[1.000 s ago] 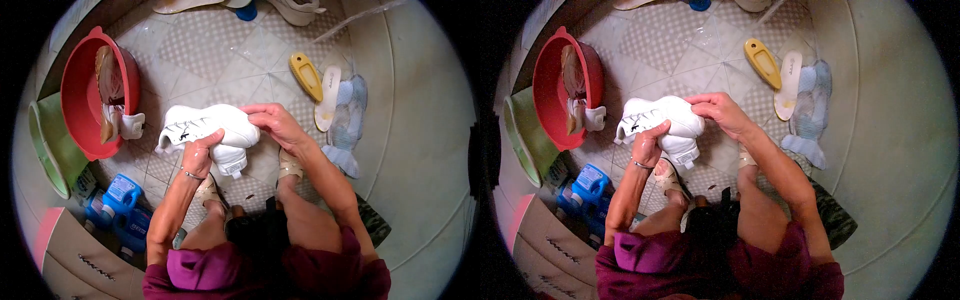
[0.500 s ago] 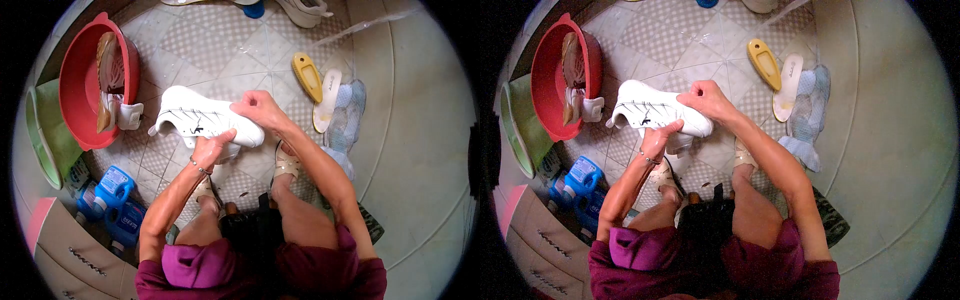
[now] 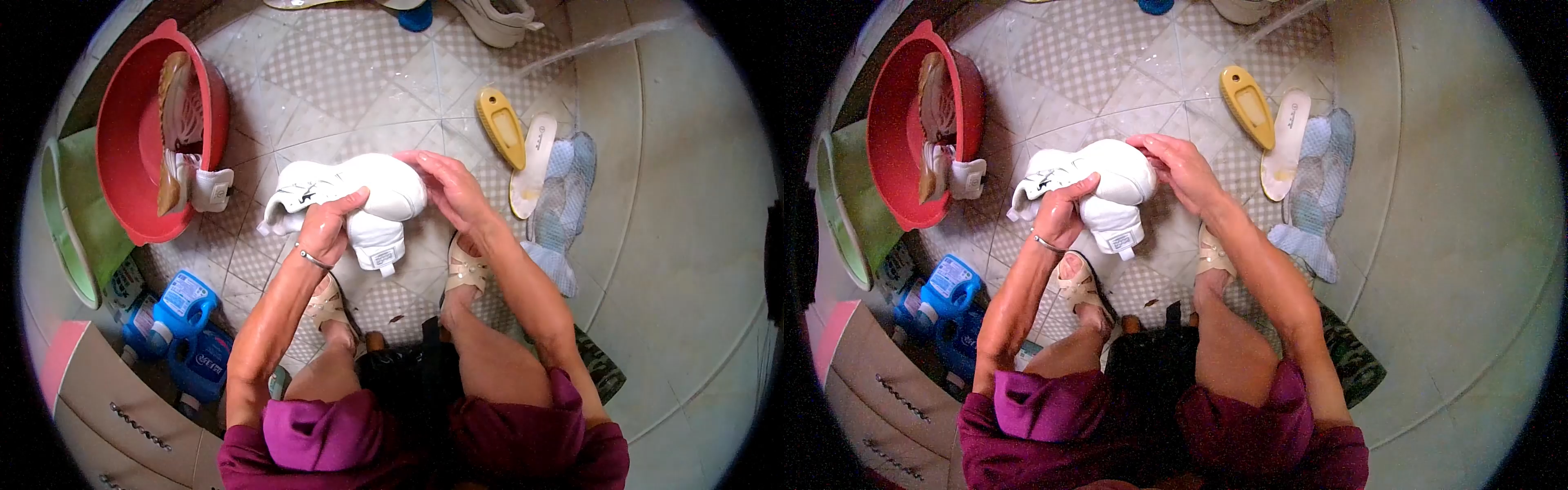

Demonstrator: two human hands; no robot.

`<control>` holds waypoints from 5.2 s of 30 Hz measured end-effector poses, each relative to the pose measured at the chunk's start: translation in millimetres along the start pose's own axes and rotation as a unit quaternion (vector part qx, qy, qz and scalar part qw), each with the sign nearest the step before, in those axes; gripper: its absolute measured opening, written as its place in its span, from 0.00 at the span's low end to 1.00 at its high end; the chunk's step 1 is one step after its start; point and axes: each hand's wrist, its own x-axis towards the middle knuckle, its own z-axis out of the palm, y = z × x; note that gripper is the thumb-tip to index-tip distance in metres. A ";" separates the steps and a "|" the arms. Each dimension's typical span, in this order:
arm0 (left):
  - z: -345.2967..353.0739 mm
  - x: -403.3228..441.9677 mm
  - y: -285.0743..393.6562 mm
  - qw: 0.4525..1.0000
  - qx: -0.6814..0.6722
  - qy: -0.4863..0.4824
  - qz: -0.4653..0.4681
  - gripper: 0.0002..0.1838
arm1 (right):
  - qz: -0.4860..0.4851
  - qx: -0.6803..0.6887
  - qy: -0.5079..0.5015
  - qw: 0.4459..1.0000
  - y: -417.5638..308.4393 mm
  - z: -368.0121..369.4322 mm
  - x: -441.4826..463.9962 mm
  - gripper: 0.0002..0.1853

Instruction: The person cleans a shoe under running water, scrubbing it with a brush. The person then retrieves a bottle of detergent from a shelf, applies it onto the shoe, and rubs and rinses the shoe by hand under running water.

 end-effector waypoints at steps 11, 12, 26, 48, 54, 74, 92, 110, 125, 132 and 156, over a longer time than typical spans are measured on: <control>0.8 13.8 -7.2 0.976 -0.148 -0.144 -0.063 0.23 | -0.105 0.052 0.062 0.991 14.6 12.9 5.0 0.22; 0.3 12.0 -6.7 0.976 -0.147 -0.145 -0.062 0.23 | -0.109 0.021 0.080 0.991 11.4 13.7 4.8 0.22; 30.7 -8.8 -3.7 0.996 0.002 -0.086 0.006 0.22 | -0.192 -0.019 0.102 0.976 2.5 42.4 -17.2 0.29; 40.1 -16.2 -13.1 0.990 0.088 0.027 0.106 0.20 | -0.217 -0.288 0.098 0.927 -33.2 34.7 -24.9 0.17; 42.9 -26.4 0.4 0.992 0.081 0.037 0.090 0.21 | -0.179 -0.192 -0.027 0.965 -41.5 25.0 -29.1 0.20; 44.4 -40.7 5.5 0.990 0.106 0.050 0.074 0.22 | -0.092 -0.120 0.023 0.988 -41.8 36.3 -32.3 0.16; 39.3 -41.4 8.4 0.988 0.114 0.060 0.087 0.21 | -0.112 -0.170 0.010 0.979 -33.8 42.3 -26.5 0.15; 40.8 -44.7 8.3 0.986 0.113 0.088 0.083 0.20 | -0.102 -0.126 -0.005 0.987 -30.3 41.3 -25.1 0.17; 36.1 -48.5 5.5 0.994 0.076 0.039 0.065 0.21 | -0.059 -0.052 -0.048 0.996 -33.9 39.2 -35.4 0.19; 48.8 -28.5 17.6 0.994 0.087 0.054 0.033 0.19 | -0.118 -0.117 0.029 0.986 -28.0 29.9 -16.0 0.15; 150.0 82.7 44.0 0.972 0.230 0.016 0.049 0.18 | -0.177 0.055 0.058 0.981 -103.0 -62.4 16.8 0.12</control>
